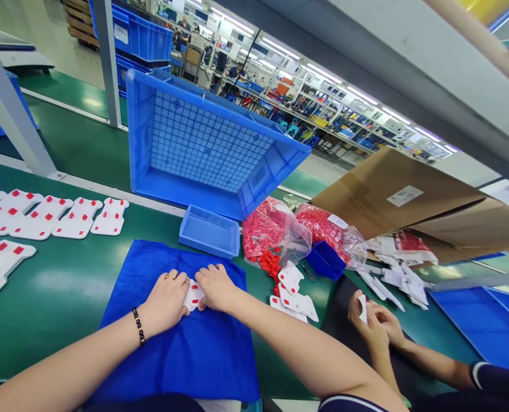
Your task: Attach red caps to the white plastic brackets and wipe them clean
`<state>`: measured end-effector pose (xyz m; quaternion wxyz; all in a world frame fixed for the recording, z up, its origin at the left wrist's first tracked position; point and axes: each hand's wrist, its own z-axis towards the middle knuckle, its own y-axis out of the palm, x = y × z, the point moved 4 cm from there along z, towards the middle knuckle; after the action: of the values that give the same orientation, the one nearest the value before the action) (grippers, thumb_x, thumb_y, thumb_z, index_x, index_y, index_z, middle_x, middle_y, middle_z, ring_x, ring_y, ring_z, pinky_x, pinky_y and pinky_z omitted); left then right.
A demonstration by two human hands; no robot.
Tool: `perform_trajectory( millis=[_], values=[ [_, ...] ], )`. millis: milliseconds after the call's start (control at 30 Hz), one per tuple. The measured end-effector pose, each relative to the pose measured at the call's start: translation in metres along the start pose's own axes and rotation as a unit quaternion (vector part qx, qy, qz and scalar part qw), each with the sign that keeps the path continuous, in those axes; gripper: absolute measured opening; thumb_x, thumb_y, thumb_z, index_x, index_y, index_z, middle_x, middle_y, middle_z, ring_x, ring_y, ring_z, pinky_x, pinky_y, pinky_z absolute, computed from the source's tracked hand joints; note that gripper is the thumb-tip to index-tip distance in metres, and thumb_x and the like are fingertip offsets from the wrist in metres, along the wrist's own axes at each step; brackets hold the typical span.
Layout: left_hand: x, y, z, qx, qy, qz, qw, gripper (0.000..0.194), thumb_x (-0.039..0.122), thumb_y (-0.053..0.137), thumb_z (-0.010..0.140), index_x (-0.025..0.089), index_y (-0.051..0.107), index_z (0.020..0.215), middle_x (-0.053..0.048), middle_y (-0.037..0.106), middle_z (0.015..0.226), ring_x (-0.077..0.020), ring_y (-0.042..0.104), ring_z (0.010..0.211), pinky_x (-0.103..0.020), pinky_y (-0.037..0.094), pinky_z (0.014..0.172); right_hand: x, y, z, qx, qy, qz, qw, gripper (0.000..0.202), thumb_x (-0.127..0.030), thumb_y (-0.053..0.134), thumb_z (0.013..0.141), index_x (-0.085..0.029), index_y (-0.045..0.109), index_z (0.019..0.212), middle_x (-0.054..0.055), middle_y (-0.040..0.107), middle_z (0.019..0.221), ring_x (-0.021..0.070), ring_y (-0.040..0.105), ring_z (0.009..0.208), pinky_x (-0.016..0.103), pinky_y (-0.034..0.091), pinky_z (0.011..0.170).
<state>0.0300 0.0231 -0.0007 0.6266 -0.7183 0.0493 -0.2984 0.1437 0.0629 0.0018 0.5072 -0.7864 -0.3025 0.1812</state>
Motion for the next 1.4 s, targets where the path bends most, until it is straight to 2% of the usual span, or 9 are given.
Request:
perform_trajectory(
  millis=[333, 533, 600, 667, 767, 867, 1100, 1267, 1400],
  values=[
    [-0.001, 0.001, -0.007, 0.027, -0.002, 0.002, 1.0, 0.047, 0.036, 0.066, 0.065, 0.013, 0.055, 0.105, -0.011, 0.054, 0.101, -0.0275, 0.043, 0.098, -0.04, 0.035, 0.083, 0.003, 0.002, -0.006, 0.033, 0.014, 0.042, 0.998, 0.054, -0.045, 0.078, 0.051, -0.018, 0.058, 0.092, 0.005, 0.059, 0.091, 0.0243, 0.048, 0.087, 0.037, 0.032, 0.077],
    [-0.011, 0.004, -0.011, 0.035, 0.018, -0.019, 0.999, 0.058, 0.041, 0.065, 0.064, 0.015, 0.051, 0.113, -0.011, 0.054, 0.107, -0.0279, 0.042, 0.103, -0.039, 0.032, 0.089, 0.004, 0.005, -0.03, 0.181, 0.045, 0.172, 0.967, 0.052, -0.043, 0.071, 0.064, -0.023, 0.055, 0.11, 0.005, 0.058, 0.1, 0.022, 0.049, 0.097, 0.036, 0.032, 0.087],
    [-0.013, 0.007, -0.009, 0.032, 0.019, -0.019, 0.999, 0.064, 0.043, 0.066, 0.061, 0.015, 0.049, 0.117, -0.012, 0.052, 0.112, -0.0288, 0.041, 0.106, -0.04, 0.031, 0.091, 0.02, 0.007, -0.038, 0.253, 0.088, 0.213, 0.94, 0.036, -0.039, 0.061, 0.075, -0.023, 0.057, 0.108, 0.005, 0.059, 0.102, 0.0189, 0.051, 0.097, 0.031, 0.034, 0.086],
    [-0.015, 0.009, -0.007, 0.029, 0.018, -0.018, 0.999, 0.066, 0.041, 0.067, 0.06, 0.016, 0.048, 0.118, -0.012, 0.051, 0.115, -0.0293, 0.04, 0.108, -0.04, 0.03, 0.092, 0.051, 0.012, -0.046, 0.301, 0.187, 0.212, 0.911, 0.022, -0.033, 0.049, 0.084, -0.021, 0.061, 0.099, 0.004, 0.061, 0.097, 0.0162, 0.054, 0.093, 0.027, 0.036, 0.084],
    [-0.015, 0.008, -0.005, 0.027, 0.016, -0.018, 0.999, 0.061, 0.035, 0.065, 0.061, 0.016, 0.049, 0.117, -0.011, 0.052, 0.114, -0.0288, 0.041, 0.106, -0.04, 0.03, 0.091, 0.107, 0.026, -0.06, 0.28, 0.398, 0.147, 0.861, 0.024, -0.028, 0.043, 0.086, -0.022, 0.065, 0.09, 0.004, 0.064, 0.093, 0.016, 0.056, 0.089, 0.026, 0.037, 0.08],
    [-0.014, 0.003, -0.004, 0.031, 0.023, -0.023, 0.999, 0.052, 0.028, 0.062, 0.063, 0.016, 0.051, 0.112, -0.01, 0.056, 0.108, -0.028, 0.044, 0.102, -0.039, 0.033, 0.087, 0.148, 0.041, -0.072, 0.267, 0.498, 0.115, 0.817, 0.026, -0.023, 0.042, 0.085, -0.019, 0.067, 0.092, 0.01, 0.062, 0.095, 0.0221, 0.054, 0.092, 0.032, 0.036, 0.078],
    [-0.014, -0.008, 0.0, 0.068, 0.014, -0.098, 0.993, 0.021, 0.029, 0.043, 0.08, 0.018, 0.057, 0.089, -0.008, 0.061, 0.086, -0.0236, 0.052, 0.085, -0.035, 0.038, 0.076, 0.179, 0.074, -0.074, 0.254, 0.558, 0.096, 0.784, 0.022, -0.023, 0.053, 0.076, -0.021, 0.066, 0.094, 0.012, 0.055, 0.097, 0.0266, 0.048, 0.096, 0.036, 0.036, 0.074],
    [-0.024, -0.01, 0.007, 0.095, -0.034, -0.197, 0.975, 0.032, 0.039, 0.031, 0.087, 0.02, 0.056, 0.087, -0.005, 0.062, 0.088, -0.0201, 0.054, 0.082, -0.032, 0.038, 0.075, 0.187, 0.081, -0.073, 0.264, 0.562, 0.098, 0.777, 0.021, -0.025, 0.053, 0.077, -0.021, 0.065, 0.094, 0.012, 0.052, 0.1, 0.0276, 0.044, 0.097, 0.037, 0.034, 0.074],
    [-0.034, -0.011, 0.01, 0.102, -0.097, -0.295, 0.945, 0.034, 0.045, 0.032, 0.086, 0.021, 0.055, 0.083, -0.001, 0.061, 0.076, -0.0176, 0.054, 0.071, -0.027, 0.038, 0.064, 0.186, 0.083, -0.074, 0.277, 0.556, 0.107, 0.777, 0.019, -0.026, 0.048, 0.081, -0.02, 0.065, 0.089, 0.013, 0.049, 0.103, 0.0287, 0.042, 0.099, 0.037, 0.033, 0.074]
  ],
)
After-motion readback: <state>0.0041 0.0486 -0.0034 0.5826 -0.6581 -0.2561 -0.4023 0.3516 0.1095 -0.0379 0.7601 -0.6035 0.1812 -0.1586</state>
